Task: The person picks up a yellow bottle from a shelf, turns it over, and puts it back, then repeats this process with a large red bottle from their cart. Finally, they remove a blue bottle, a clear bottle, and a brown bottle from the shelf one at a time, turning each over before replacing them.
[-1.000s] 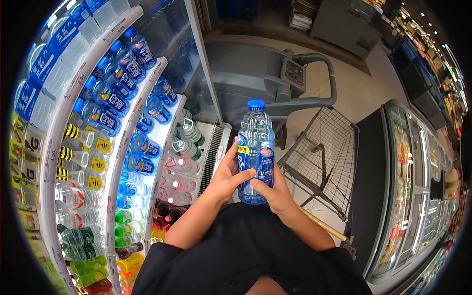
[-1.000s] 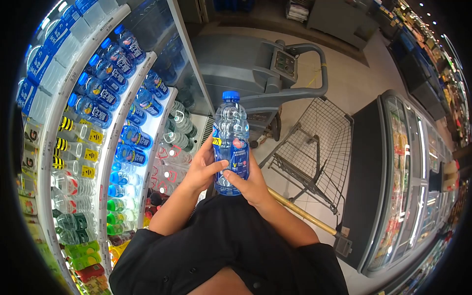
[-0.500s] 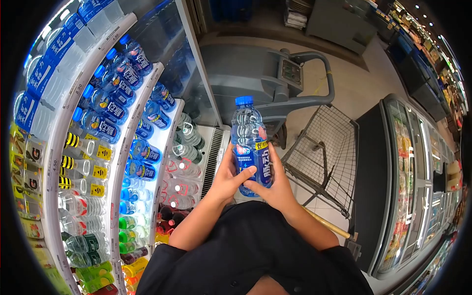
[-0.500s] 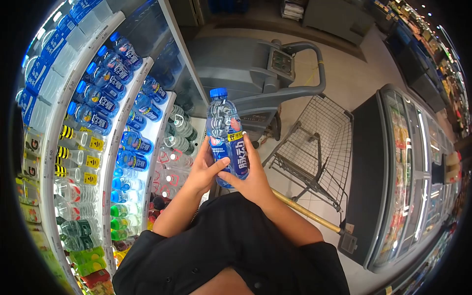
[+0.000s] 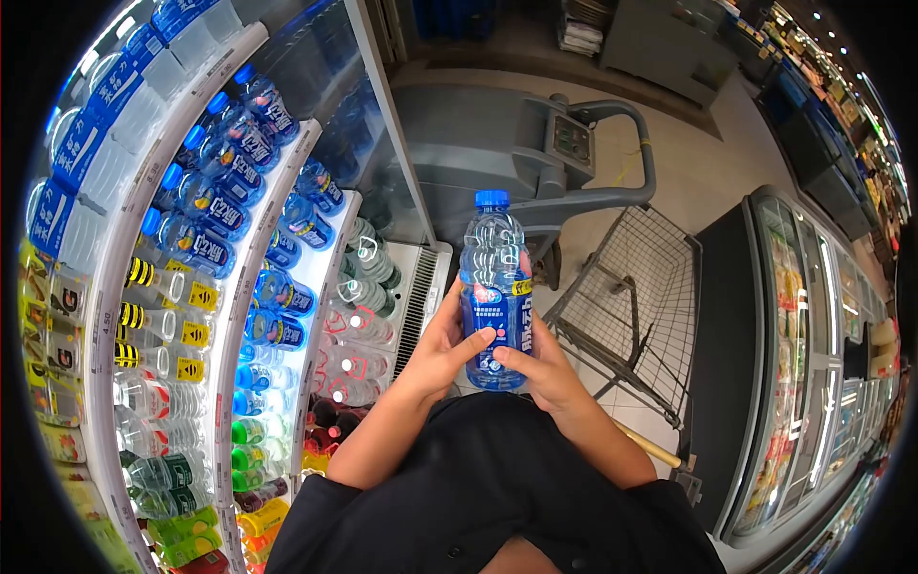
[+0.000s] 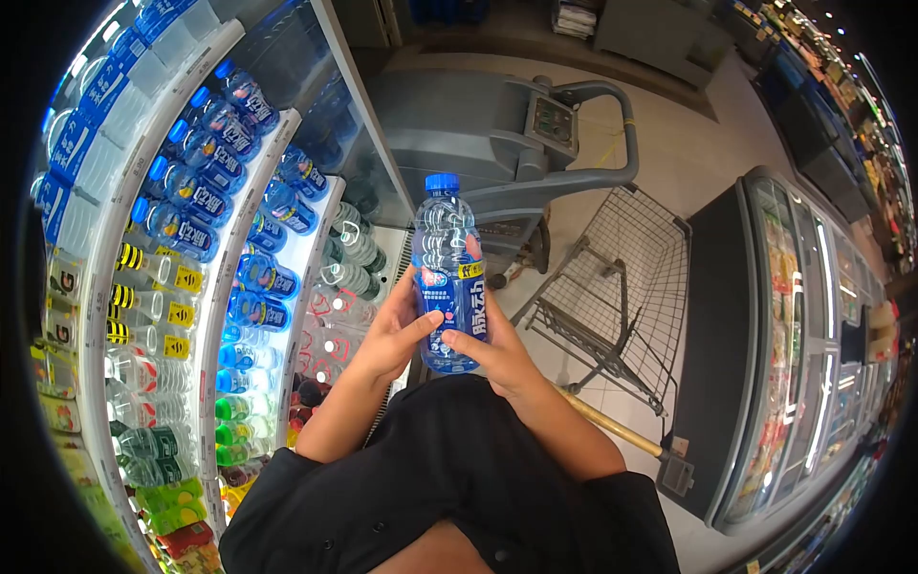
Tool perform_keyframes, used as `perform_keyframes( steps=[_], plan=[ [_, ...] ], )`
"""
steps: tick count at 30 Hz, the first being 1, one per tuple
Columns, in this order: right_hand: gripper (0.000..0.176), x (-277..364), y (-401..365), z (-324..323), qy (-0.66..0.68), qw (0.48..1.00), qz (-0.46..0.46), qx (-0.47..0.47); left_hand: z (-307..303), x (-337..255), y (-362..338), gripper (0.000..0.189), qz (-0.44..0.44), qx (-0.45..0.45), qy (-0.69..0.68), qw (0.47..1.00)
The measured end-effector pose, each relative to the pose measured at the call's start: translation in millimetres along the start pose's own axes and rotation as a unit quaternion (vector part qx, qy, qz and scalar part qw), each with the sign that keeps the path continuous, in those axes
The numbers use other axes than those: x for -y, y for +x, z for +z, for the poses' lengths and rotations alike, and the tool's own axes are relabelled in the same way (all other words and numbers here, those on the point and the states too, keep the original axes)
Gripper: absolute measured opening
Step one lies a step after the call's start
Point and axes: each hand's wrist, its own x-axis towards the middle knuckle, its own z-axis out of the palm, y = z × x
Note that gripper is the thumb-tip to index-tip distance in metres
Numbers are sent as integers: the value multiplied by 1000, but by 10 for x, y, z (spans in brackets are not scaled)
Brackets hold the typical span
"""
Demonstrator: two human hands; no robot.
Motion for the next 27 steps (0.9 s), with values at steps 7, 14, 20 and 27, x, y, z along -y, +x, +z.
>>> perform_keyframes(
  steps=[7,14,20,27],
  plan=[
    [78,-28,-10,0,22,1000,0,-8,-16,50,13,84,-11,-19,6,1000],
    [76,-60,6,-44,18,1000,-6,-6,60,-31,8,86,-35,-27,-16,999],
    [78,-102,13,19,-48,996,-75,-30,13,119,-9,78,-29,-69,-20,997],
    [102,-169,-46,83,-442,863,-205,-132,74,82,98,83,-50,-77,36,995]
  ],
)
